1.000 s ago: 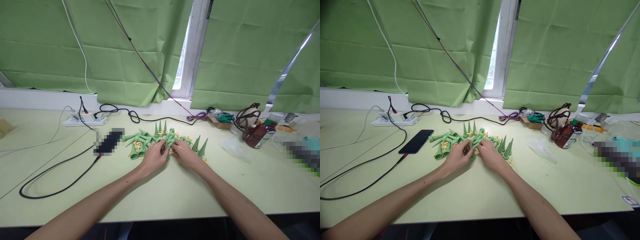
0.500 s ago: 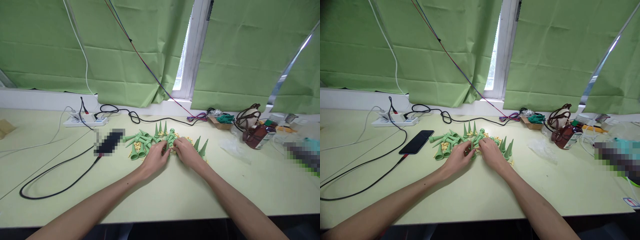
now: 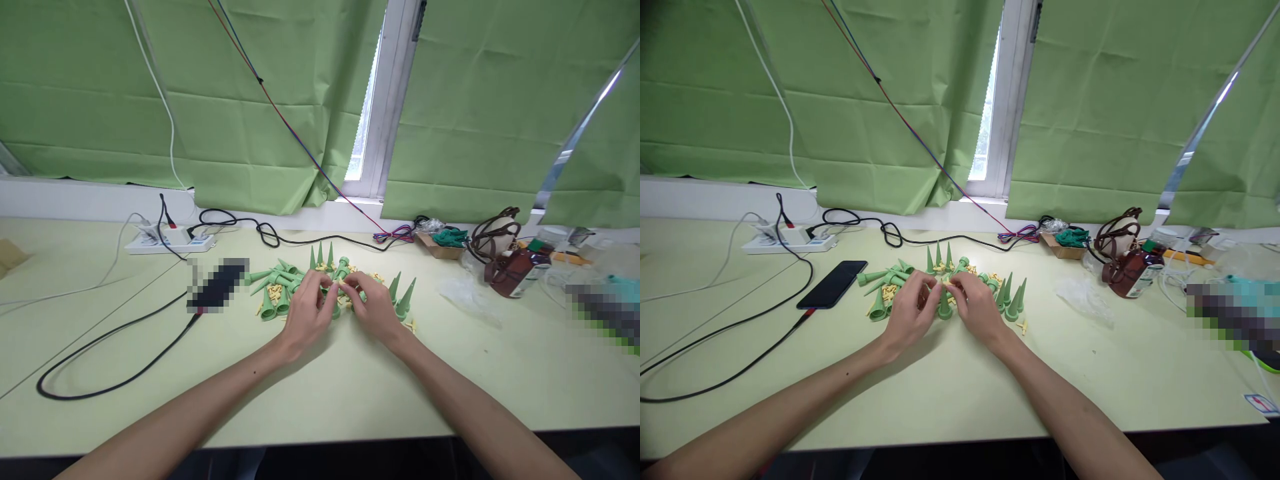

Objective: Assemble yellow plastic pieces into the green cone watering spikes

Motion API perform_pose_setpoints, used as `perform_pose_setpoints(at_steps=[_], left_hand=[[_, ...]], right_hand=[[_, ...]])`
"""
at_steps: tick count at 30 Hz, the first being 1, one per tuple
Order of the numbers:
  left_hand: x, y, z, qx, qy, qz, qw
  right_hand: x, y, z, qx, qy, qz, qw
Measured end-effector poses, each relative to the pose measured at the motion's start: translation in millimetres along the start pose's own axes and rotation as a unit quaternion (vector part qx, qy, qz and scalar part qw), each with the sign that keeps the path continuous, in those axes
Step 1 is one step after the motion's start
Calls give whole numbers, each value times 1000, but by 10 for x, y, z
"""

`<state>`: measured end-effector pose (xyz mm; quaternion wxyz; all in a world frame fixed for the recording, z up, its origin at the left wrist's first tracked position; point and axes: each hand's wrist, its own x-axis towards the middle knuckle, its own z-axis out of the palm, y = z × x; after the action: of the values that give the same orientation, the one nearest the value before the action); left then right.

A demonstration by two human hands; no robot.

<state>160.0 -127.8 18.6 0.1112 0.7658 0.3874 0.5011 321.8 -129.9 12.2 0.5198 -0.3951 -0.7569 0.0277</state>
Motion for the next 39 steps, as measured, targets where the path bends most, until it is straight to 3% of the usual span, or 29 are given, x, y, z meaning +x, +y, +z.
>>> perform_pose_setpoints(at_steps=[6,18,39], left_hand=[[15,-34,0,-3,-7,-8,1000],[-1,-30,7,-25,-1,8,1000],[1,-52,9,9,-22,24,999]], right_hand=[[-16,-21,1,14,0,-24,1000],[-14,-49,-4,73,7,16,997],[-17,-67,0,37,5,13,999]])
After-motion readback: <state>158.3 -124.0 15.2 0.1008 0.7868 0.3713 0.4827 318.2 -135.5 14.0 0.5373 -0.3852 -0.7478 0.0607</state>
